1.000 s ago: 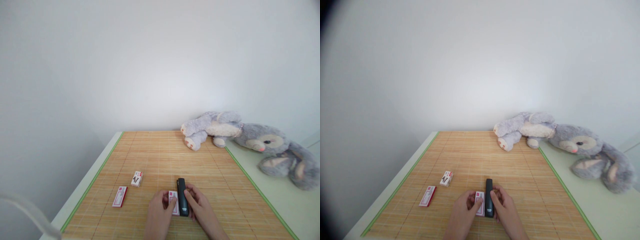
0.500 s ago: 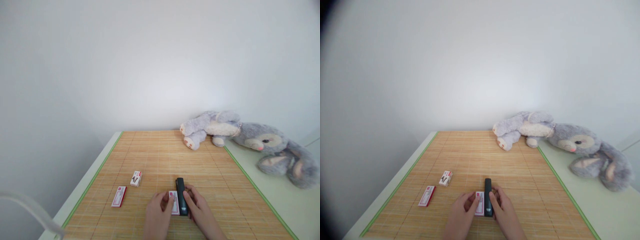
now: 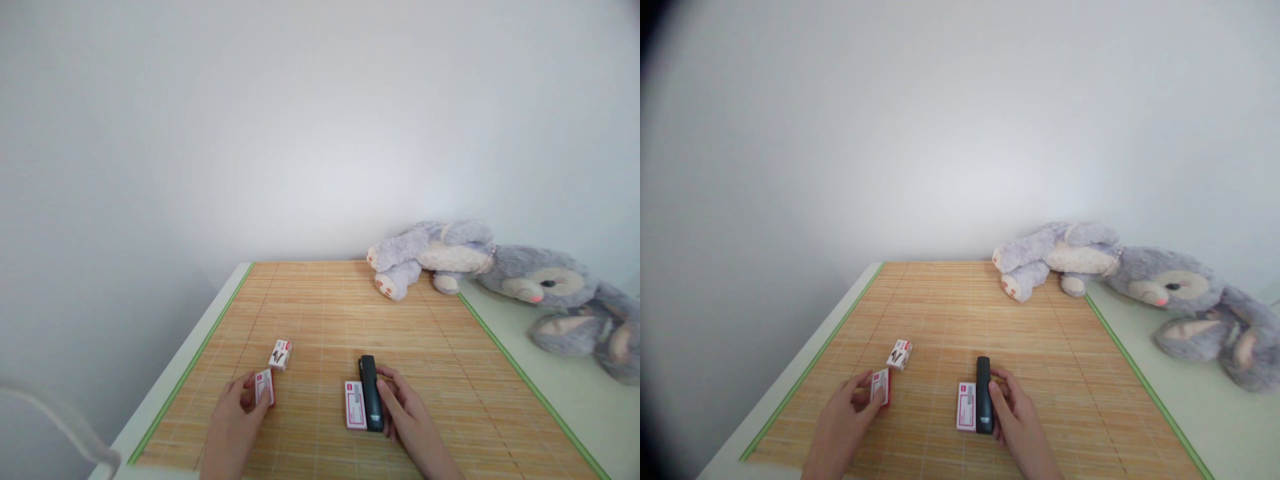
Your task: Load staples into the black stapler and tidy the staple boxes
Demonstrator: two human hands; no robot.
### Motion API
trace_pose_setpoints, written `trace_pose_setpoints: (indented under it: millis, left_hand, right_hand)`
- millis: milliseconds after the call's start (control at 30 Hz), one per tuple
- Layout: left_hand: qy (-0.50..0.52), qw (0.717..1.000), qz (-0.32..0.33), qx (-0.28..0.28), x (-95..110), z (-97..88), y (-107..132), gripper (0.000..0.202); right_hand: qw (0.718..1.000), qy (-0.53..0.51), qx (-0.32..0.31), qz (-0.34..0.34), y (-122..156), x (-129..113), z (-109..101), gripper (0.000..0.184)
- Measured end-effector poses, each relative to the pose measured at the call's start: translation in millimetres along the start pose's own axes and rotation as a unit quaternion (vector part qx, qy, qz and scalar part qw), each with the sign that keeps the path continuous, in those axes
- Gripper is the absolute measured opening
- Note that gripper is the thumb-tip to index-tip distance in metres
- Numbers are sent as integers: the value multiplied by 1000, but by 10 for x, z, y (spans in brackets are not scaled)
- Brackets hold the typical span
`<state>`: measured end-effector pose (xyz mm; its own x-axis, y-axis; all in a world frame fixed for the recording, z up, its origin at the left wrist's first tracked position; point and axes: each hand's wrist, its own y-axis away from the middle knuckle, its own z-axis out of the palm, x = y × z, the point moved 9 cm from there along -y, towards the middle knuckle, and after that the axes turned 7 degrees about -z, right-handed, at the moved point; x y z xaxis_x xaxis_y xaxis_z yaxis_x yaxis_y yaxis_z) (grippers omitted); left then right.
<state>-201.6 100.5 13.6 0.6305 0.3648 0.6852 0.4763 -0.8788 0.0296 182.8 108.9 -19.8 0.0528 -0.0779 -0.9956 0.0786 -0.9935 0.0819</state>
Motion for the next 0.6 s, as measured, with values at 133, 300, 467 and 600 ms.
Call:
trace_pose_setpoints:
  millis: [133,300,467,600]
  left_hand:
    - [-32,999,12,12,242,121,112,64]
    - [-14,998,36,-41,445,331,226,51]
    - [16,995,56,-86,780,603,425,43]
    - [69,984,46,-159,1122,868,650,44]
  right_hand:
    - [1000,-8,3,1,19,-31,-11,67]
    - [1000,-9,3,-3,25,-72,0,69]
    - [1000,-3,17,3,37,-111,-10,72]
    - [1000,0,12,3,38,-82,-11,70]
